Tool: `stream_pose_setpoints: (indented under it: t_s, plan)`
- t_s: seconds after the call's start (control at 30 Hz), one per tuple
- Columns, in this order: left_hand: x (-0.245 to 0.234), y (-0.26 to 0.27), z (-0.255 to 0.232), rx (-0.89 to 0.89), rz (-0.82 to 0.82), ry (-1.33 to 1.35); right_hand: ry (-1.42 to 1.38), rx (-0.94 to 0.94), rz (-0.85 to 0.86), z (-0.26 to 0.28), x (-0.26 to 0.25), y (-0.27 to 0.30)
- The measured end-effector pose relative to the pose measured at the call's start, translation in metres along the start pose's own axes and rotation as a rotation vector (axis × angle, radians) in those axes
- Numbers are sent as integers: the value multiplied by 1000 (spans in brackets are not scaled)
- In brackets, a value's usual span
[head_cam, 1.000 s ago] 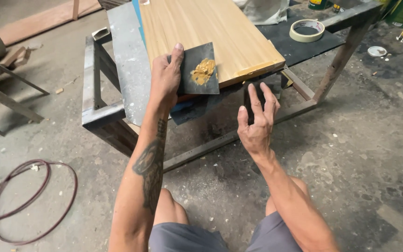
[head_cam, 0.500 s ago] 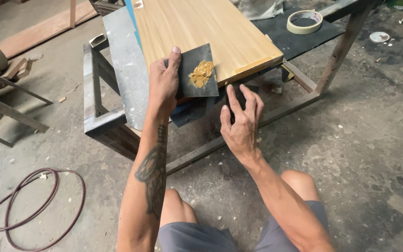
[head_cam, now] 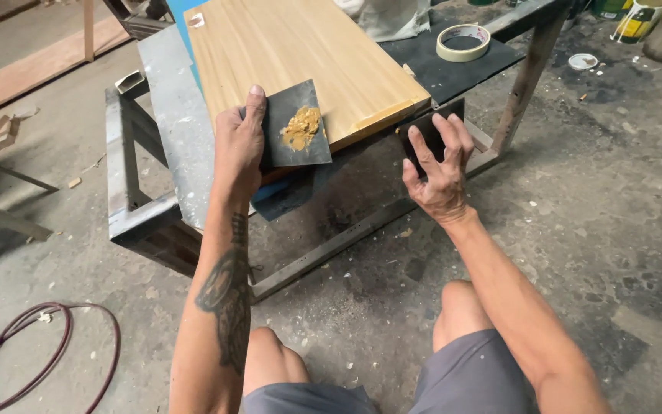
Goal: Applying wood filler to a wooden panel using a piece of sandpaper as a scraper to fill holes and imperfections.
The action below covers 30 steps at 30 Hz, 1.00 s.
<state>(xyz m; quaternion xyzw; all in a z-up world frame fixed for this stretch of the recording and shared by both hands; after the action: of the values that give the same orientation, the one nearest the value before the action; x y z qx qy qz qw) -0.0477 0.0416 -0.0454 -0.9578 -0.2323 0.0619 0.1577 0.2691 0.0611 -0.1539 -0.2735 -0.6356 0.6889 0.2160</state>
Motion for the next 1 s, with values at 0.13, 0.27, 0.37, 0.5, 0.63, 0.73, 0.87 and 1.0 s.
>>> stream_pose_setpoints:
  t_s: [0.13,0.27,0.37,0.5,0.63,0.73,0.87,1.0]
  plan:
    - [0,-6,5,-19,17,-92,4,-38,-13,-4,7,-7]
    - [2,-2,3,-10,22,-131,5,-45,-19,-10,15,-12]
    - [2,4,-3,-19,28,-139,5,-52,-25,-11,19,-11]
    - [3,9,-11,-8,58,-160,25,-24,-4,-7,16,-8]
    - [3,13,-13,6,59,-161,-40,52,18,4,0,-11]
    - [1,11,-9,11,63,-159,-57,76,1,-6,1,-5]
    - [3,14,-13,9,67,-159,-11,10,-9,-24,6,-9]
    - [2,11,-10,21,68,-163,-17,-33,-24,-32,11,-12]
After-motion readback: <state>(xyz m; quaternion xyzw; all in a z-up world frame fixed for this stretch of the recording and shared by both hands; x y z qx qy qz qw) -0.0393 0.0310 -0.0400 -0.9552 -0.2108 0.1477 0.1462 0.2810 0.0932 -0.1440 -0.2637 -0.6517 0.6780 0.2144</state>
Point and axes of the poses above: each hand's wrist, its own y-axis away from the middle knuckle, its own x-axis out of the palm, z = x × y, the point moved 2 cm from there along -y, towards the middle knuckle, and after that the axes turned 3 degrees about x, right-handed, at the moved point
